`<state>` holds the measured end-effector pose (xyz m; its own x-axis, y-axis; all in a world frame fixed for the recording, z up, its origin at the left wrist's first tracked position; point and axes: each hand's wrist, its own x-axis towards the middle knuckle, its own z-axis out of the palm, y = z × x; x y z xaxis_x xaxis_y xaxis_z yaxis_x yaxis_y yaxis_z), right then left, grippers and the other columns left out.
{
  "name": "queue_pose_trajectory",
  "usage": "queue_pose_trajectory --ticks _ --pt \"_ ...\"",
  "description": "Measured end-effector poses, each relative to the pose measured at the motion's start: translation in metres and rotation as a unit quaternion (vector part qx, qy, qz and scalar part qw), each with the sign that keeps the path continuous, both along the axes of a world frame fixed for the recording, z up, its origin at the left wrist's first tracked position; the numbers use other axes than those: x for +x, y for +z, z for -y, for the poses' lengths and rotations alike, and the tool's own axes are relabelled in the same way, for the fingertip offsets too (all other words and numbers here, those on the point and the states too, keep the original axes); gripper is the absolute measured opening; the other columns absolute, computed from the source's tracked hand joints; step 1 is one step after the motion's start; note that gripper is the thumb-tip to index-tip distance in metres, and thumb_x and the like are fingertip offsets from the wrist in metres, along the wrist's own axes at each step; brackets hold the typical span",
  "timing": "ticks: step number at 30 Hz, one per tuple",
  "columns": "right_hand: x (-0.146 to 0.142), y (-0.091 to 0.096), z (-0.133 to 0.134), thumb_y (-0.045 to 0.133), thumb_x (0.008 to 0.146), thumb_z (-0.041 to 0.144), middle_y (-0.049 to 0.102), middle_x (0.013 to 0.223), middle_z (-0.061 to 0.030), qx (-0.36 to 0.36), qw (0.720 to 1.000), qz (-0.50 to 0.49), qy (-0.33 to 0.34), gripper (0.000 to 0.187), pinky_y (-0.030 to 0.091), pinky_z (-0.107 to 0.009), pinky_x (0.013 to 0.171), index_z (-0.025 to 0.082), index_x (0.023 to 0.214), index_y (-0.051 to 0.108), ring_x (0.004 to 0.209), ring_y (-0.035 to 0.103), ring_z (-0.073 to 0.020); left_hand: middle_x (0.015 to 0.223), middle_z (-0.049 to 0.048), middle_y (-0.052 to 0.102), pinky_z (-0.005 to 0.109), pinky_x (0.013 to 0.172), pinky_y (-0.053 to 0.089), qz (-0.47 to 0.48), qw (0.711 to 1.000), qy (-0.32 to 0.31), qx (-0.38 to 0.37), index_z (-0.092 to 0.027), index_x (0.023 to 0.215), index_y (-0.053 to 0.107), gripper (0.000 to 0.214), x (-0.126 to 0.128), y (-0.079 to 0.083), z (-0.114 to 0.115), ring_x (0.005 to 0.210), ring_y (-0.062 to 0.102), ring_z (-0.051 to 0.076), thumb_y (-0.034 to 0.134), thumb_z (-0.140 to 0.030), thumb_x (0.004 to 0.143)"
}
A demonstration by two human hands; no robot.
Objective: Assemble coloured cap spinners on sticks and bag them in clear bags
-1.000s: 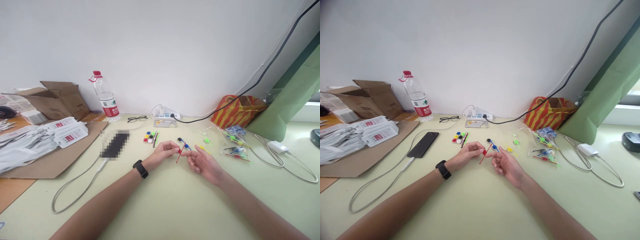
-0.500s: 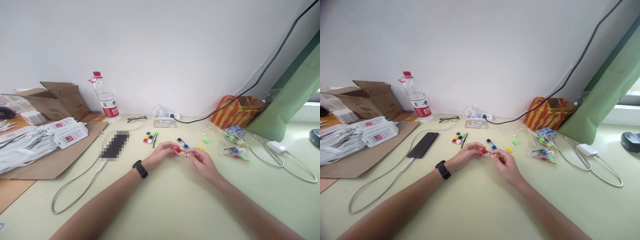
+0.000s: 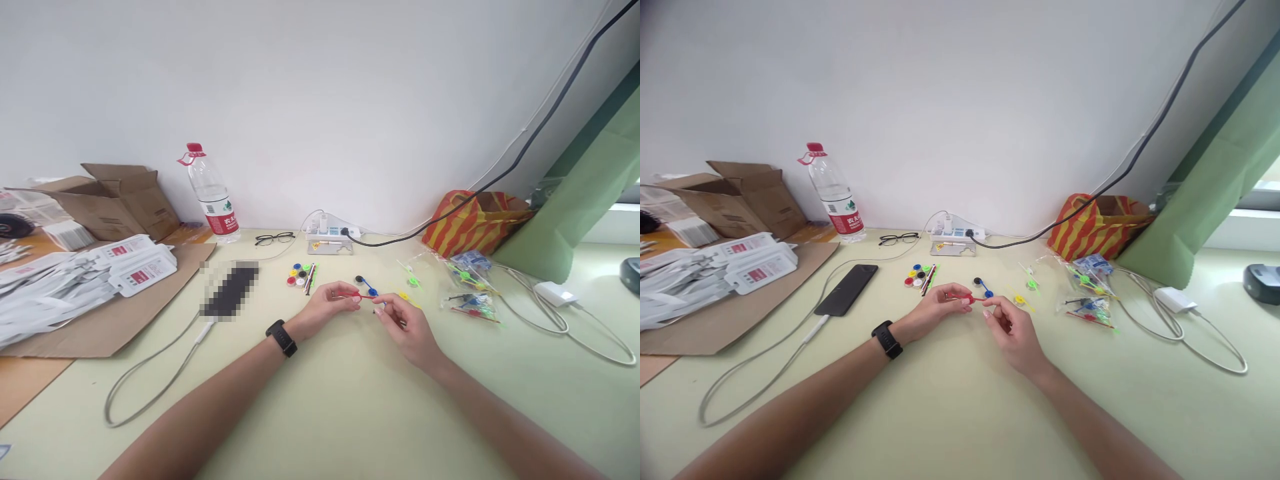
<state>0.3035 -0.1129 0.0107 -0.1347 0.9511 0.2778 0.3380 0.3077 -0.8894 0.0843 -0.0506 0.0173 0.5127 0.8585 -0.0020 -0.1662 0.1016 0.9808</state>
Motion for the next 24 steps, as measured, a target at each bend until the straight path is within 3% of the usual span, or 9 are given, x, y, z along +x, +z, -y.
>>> queue_pose_trajectory --ticks 6,10,16,24 --pt "-0.0011 -0.0014 0.0013 0.055 0.097 0.05 0.046 0.072 0.0028 0.003 1.0 0.023 0.018 0.042 0.039 -0.03 0.058 0.023 0.129 0.058 0.06 0.045 -0.0154 0.102 0.013 0.077 0.043 0.096 0.054 0.01 1.0 0.007 -0.004 -0.014 0.1 0.071 0.035 0.0019 -0.0038 -0.0013 0.097 0.075 0.026 0.087 -0.036 0.078" --pt "-0.0012 -0.006 0.0007 0.054 0.098 0.05 0.049 0.073 0.0021 -0.012 0.998 0.051 0.041 0.044 0.038 -0.03 0.057 0.023 0.132 0.06 0.059 0.045 -0.0152 0.103 0.013 0.077 0.041 0.095 0.054 0.01 1.0 -0.01 0.018 -0.014 0.095 0.071 0.031 0.002 -0.0016 0.0009 0.1 0.074 0.026 0.087 -0.034 0.078" --pt "-0.0025 -0.0048 0.0032 0.053 0.098 0.048 0.05 0.069 0.0016 -0.018 0.993 0.093 0.064 0.035 0.036 -0.03 0.057 0.023 0.119 0.067 0.058 0.045 -0.016 0.097 0.0114 0.078 0.037 0.09 0.055 -0.011 0.999 -0.013 0.048 -0.014 0.093 0.071 0.032 0.0022 -0.0017 0.0029 0.093 0.073 0.022 0.087 -0.038 0.078" --pt "-0.0002 -0.0048 0.0003 0.049 0.101 0.041 0.05 0.065 0.0014 -0.012 0.991 0.118 0.066 0.027 0.032 -0.029 0.057 0.022 0.092 0.065 0.059 0.044 -0.0164 0.092 0.0111 0.076 0.034 0.082 0.055 -0.043 0.995 -0.039 0.083 -0.013 0.095 0.073 0.033 0.0039 0.0001 0.0065 0.086 0.071 0.02 0.087 -0.038 0.078"
